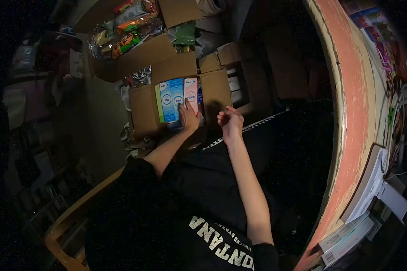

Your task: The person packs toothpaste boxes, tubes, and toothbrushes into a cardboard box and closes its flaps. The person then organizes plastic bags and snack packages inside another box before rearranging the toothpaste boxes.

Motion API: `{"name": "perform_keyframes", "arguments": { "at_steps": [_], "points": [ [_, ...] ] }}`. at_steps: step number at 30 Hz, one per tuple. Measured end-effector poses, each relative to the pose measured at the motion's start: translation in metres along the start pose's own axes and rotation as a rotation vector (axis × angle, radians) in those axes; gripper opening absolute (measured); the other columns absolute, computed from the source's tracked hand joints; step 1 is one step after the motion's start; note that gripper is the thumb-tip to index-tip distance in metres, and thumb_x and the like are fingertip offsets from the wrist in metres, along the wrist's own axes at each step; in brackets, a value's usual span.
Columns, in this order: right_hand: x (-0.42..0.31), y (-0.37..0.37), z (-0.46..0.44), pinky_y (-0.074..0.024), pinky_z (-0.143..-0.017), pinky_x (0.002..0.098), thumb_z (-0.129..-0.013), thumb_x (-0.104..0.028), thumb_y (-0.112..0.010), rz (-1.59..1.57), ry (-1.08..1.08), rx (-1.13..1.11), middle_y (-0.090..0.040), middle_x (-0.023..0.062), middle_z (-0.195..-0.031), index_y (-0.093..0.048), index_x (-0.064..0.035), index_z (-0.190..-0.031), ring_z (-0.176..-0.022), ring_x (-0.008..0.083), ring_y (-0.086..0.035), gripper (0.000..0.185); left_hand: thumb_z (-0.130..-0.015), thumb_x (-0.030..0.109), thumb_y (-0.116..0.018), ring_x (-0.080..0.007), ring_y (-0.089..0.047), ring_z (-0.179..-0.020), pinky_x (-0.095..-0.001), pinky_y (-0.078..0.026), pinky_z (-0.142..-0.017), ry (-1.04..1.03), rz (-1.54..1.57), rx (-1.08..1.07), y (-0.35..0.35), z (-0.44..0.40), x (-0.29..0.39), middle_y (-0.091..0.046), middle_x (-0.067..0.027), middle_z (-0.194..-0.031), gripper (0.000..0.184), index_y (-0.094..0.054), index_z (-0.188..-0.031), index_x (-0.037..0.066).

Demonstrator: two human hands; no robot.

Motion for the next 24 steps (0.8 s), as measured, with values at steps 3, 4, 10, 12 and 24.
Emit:
{"name": "perform_keyframes", "arguments": {
  "at_steps": [3, 4, 10, 12, 24],
  "points": [
    [0.003, 0.0, -0.001, -0.0423, -0.057, 0.0273, -0.078, -0.005, -0.044, 0.002, -0.018, -0.013, -0.052, 0.0073, -0.069, -0.046, -0.0048, -0.095, -0.063, 0.0169, -0.051, 0.017, -0.068, 0.021, -0.064, -0.0324, -0.042, -0.091, -0.0376, -0.04, -0.074, 0.06, -0.018, 0.022, -0.016, -0.012, 0.005, -0.039, -0.0207, -0.1, 0.075, -0.021, -0.126, -0.002],
    [0.003, 0.0, -0.001, -0.0423, -0.057, 0.0273, -0.078, -0.005, -0.044, 0.011, -0.027, -0.004, -0.052, 0.0074, -0.07, -0.046, -0.0047, -0.094, -0.063, 0.017, -0.051, 0.016, -0.068, 0.021, -0.064, -0.0324, -0.042, -0.091, -0.0376, -0.04, -0.074, 0.062, -0.012, 0.014, -0.02, -0.012, 0.006, -0.039, -0.0207, -0.1, 0.075, -0.021, -0.126, -0.002],
    [0.004, -0.003, 0.001, -0.0423, -0.056, 0.0263, -0.079, -0.005, -0.045, 0.04, -0.044, 0.021, -0.052, 0.007, -0.07, -0.047, -0.0044, -0.093, -0.061, 0.0164, -0.051, 0.015, -0.066, 0.024, -0.065, -0.0234, -0.044, -0.083, -0.0298, -0.037, -0.071, 0.068, -0.193, 0.056, -0.036, -0.015, 0.009, -0.045, -0.0114, -0.089, 0.075, -0.028, -0.127, 0.001],
    [0.005, -0.005, 0.001, -0.0427, -0.055, 0.026, -0.079, -0.004, -0.045, 0.037, -0.075, 0.02, -0.053, 0.0066, -0.069, -0.046, -0.0041, -0.095, -0.059, 0.0159, -0.052, 0.016, -0.066, 0.022, -0.064, -0.0225, -0.044, -0.082, -0.0301, -0.037, -0.07, 0.07, -0.199, 0.067, -0.04, -0.019, 0.009, -0.045, -0.0105, -0.087, 0.074, -0.028, -0.127, 0.001],
    [0.011, -0.016, -0.005, -0.0422, -0.058, 0.0268, -0.078, -0.006, -0.044, 0.121, -0.122, 0.001, -0.053, 0.0077, -0.07, -0.046, -0.0036, -0.099, -0.063, 0.0168, -0.052, 0.022, -0.074, 0.03, -0.057, -0.0238, -0.044, -0.086, -0.0339, -0.034, -0.073, 0.017, -0.041, -0.043, -0.025, -0.016, 0.008, -0.046, -0.0113, -0.09, 0.066, -0.029, -0.127, 0.003]
  ]
}}
Point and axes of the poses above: each hand's wrist, its own z-axis away from the middle knuckle, its own y-axis out of the back of the hand, x = y × z, the point moved 4 cm from there along -z, towards the middle knuckle
